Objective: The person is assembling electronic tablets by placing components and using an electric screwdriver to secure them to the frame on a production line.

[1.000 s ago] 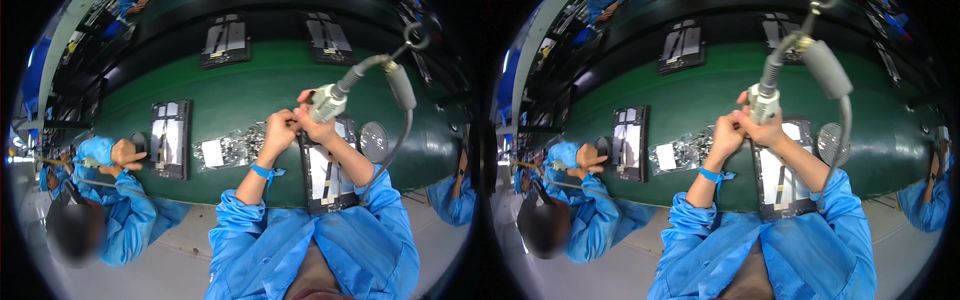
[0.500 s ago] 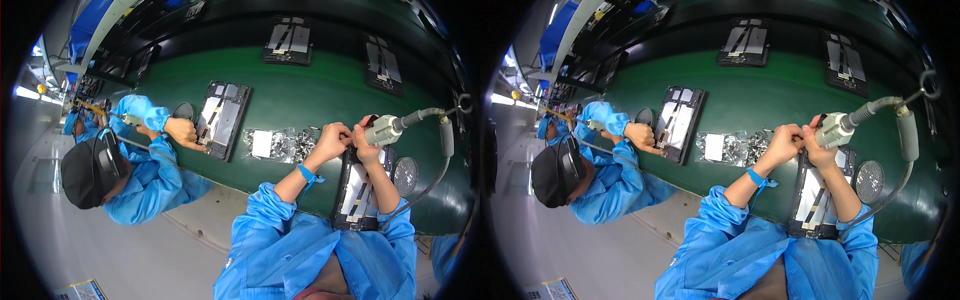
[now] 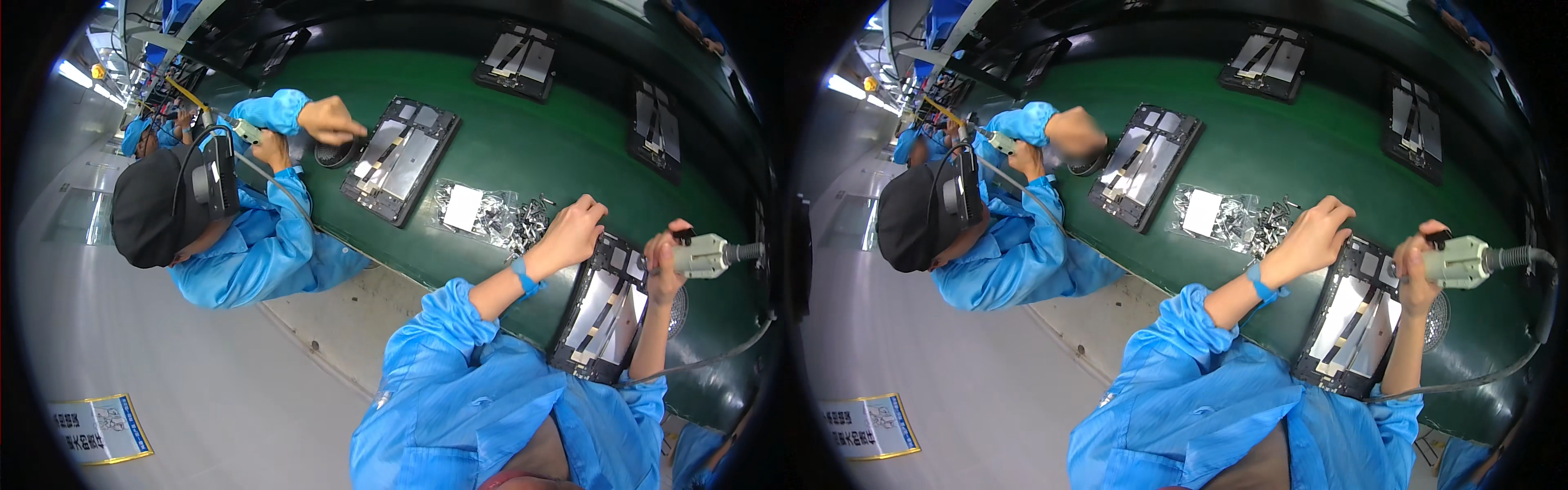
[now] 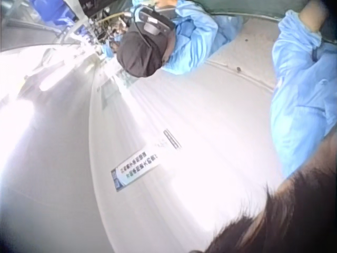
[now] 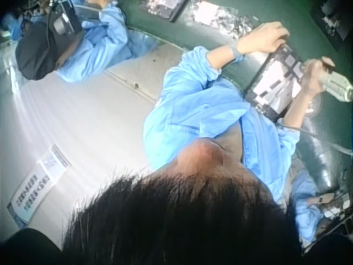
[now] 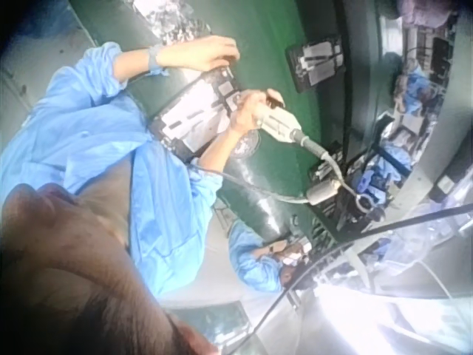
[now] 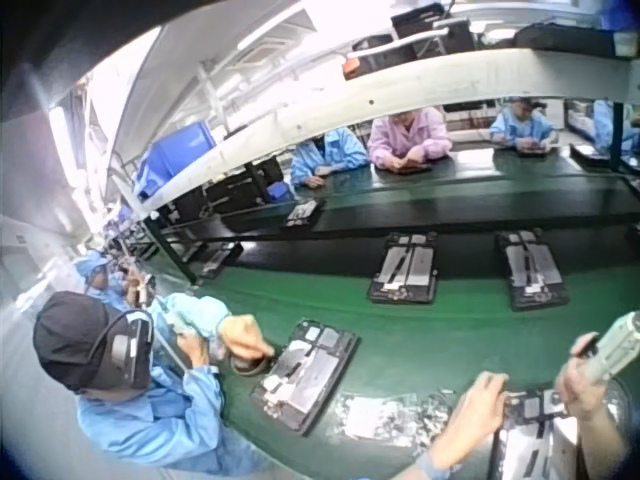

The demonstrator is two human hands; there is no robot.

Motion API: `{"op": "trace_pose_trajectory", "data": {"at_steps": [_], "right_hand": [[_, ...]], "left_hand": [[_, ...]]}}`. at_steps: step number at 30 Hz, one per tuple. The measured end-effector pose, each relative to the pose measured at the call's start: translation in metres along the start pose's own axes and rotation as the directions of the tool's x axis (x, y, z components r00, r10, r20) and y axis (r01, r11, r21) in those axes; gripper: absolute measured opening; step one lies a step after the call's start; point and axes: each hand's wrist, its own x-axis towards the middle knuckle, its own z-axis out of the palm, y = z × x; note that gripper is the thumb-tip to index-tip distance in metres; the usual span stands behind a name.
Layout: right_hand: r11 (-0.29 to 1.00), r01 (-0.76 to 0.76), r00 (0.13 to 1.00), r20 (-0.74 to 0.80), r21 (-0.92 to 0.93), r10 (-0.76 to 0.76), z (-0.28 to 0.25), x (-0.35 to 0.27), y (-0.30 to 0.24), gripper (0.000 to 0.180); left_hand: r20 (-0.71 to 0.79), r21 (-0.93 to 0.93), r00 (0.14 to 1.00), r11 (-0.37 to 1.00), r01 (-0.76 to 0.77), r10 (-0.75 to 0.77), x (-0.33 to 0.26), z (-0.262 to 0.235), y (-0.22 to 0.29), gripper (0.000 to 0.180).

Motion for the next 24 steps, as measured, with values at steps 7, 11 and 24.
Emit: {"op": "trace_pose_trajectory", "data": {"at_steps": [7,11,24], "right_hand": [[0.978,-0.047,0.993,-0.119,-0.203,0.023,-0.080,-0.030,-0.030,0.053],[0.941,-0.034,0.982,-0.186,-0.336,-0.031,-0.104,-0.038,-0.051,0.045],[0.888,-0.072,0.957,-0.281,-0.454,-0.066,-0.115,-0.050,-0.055,0.047]], "left_hand": [[-0.297,0.067,0.945,0.985,0.161,-0.135,-0.056,-0.098,0.028,0.010],[-0.724,-0.072,0.579,0.876,0.477,-0.375,-0.114,-0.161,-0.034,0.007],[-0.374,-0.013,0.601,0.652,0.758,-0.706,-0.121,-0.332,-0.164,0.055]]}}
